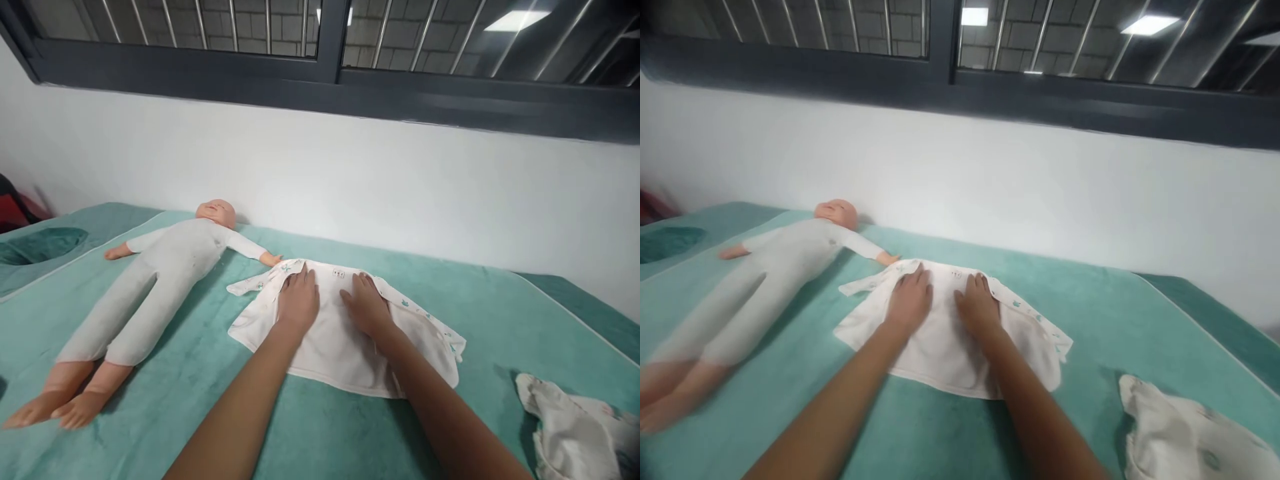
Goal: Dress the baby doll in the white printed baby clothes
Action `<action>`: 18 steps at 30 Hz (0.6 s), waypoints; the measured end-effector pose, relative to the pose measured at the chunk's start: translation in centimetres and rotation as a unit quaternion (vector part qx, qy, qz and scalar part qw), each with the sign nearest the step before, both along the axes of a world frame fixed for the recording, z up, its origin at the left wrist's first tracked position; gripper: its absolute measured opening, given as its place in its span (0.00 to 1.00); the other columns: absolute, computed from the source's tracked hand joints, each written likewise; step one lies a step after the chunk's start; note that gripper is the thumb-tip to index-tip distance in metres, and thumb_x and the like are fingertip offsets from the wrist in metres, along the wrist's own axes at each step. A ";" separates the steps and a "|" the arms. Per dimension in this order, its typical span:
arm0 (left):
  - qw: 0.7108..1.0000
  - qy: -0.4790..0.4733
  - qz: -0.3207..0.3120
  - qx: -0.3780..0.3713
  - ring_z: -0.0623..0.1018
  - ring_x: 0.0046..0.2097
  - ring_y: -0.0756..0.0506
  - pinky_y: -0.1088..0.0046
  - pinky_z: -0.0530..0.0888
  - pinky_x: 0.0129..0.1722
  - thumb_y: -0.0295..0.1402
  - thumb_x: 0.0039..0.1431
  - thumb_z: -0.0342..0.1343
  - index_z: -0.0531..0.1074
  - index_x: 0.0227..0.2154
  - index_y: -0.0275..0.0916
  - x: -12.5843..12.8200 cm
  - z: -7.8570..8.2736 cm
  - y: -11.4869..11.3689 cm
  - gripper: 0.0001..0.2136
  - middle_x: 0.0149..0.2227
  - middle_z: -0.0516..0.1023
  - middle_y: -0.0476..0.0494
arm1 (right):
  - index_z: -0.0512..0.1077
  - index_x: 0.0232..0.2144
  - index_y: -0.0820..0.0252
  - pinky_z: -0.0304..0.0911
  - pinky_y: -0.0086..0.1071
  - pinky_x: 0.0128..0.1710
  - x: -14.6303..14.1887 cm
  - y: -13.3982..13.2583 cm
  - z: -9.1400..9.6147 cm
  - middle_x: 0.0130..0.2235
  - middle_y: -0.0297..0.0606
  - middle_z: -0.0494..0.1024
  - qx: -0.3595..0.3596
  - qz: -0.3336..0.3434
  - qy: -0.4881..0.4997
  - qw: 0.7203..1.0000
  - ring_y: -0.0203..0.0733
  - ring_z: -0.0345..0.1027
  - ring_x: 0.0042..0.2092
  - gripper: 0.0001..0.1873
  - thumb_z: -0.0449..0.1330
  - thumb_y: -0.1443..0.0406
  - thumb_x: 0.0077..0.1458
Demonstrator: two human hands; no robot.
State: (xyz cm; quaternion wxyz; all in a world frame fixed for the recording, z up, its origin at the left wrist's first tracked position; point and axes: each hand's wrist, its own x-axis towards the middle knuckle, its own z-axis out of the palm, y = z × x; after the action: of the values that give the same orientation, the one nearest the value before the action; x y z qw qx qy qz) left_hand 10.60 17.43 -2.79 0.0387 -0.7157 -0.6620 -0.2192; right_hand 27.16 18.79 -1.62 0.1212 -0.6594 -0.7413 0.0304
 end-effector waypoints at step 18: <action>0.996 -0.038 -0.003 -0.078 0.68 0.60 0.38 0.56 0.63 0.58 0.41 0.68 0.36 0.63 0.59 0.36 -0.4 -0.8 0.6 0.23 0.57 0.71 0.32 | 0.62 0.57 0.61 0.61 0.42 0.56 0.7 1.2 -0.6 0.66 0.43 0.56 0.021 0.063 -0.029 0.997 0.49 0.57 0.62 0.23 0.42 0.58 0.66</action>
State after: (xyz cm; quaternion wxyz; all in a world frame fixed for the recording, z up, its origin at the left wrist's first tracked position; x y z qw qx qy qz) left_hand 10.21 18.06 -3.60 -0.0435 -0.7094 -0.6761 -0.1942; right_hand 27.90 20.03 -2.24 0.1115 -0.6092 -0.7852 0.0032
